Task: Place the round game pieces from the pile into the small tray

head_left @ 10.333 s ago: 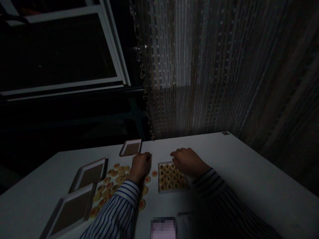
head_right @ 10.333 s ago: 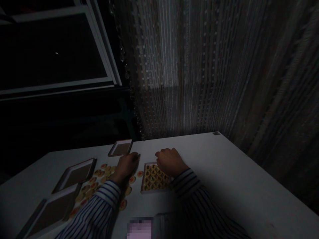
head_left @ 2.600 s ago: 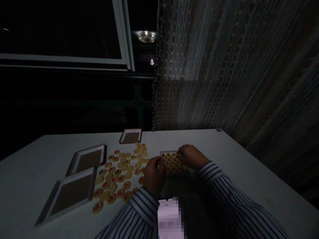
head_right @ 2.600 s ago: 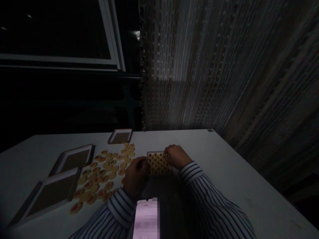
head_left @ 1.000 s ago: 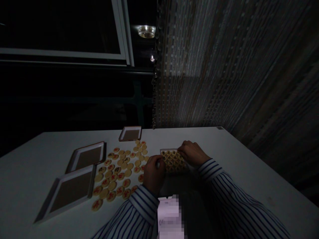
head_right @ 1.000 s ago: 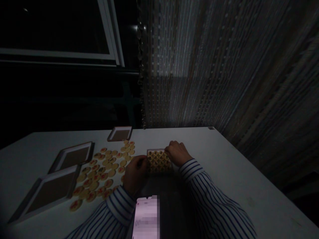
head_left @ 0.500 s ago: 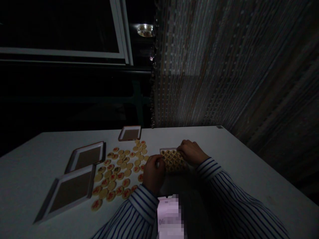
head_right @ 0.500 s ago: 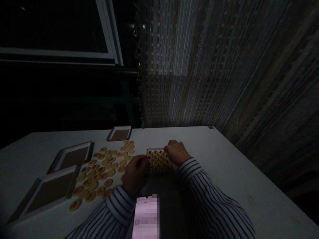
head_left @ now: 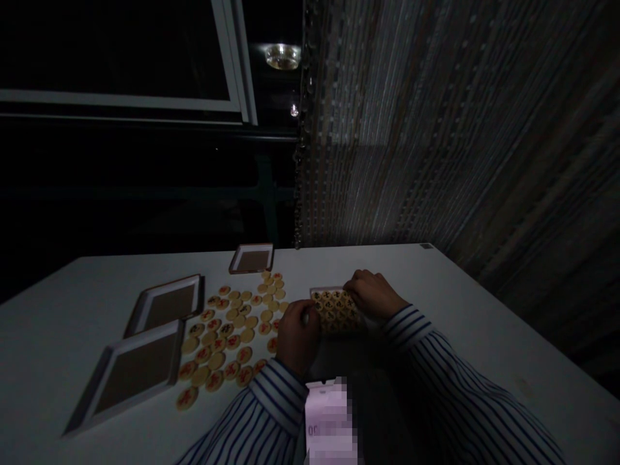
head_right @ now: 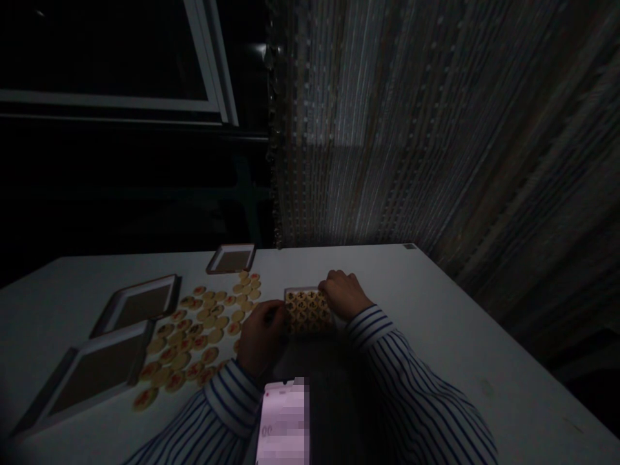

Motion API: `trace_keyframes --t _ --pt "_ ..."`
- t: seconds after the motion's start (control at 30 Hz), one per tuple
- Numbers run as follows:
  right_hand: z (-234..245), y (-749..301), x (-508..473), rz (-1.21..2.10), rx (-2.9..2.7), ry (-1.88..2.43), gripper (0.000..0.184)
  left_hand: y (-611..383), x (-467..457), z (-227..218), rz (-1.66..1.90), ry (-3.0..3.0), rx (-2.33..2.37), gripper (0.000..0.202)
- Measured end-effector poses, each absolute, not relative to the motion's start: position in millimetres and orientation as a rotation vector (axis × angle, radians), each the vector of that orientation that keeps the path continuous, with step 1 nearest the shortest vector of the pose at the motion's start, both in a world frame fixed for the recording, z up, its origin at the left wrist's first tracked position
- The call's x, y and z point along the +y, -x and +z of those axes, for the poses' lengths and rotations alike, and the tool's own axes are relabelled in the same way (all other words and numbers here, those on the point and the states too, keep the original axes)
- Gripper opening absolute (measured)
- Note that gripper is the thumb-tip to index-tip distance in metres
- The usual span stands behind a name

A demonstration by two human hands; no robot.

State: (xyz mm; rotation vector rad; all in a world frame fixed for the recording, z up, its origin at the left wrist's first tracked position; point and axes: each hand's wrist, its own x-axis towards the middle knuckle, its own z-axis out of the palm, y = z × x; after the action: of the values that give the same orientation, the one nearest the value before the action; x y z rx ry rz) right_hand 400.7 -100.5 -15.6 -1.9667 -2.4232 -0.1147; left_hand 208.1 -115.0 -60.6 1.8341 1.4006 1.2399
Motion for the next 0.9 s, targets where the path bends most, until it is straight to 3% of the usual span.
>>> trace_keyframes --t 0.9 --pt "-19.7 -391.6 -99.0 -0.180 -2.487 1.894 0.027 -209.0 -113.6 -63.9 1.231 -1.834 1.413 0.020"
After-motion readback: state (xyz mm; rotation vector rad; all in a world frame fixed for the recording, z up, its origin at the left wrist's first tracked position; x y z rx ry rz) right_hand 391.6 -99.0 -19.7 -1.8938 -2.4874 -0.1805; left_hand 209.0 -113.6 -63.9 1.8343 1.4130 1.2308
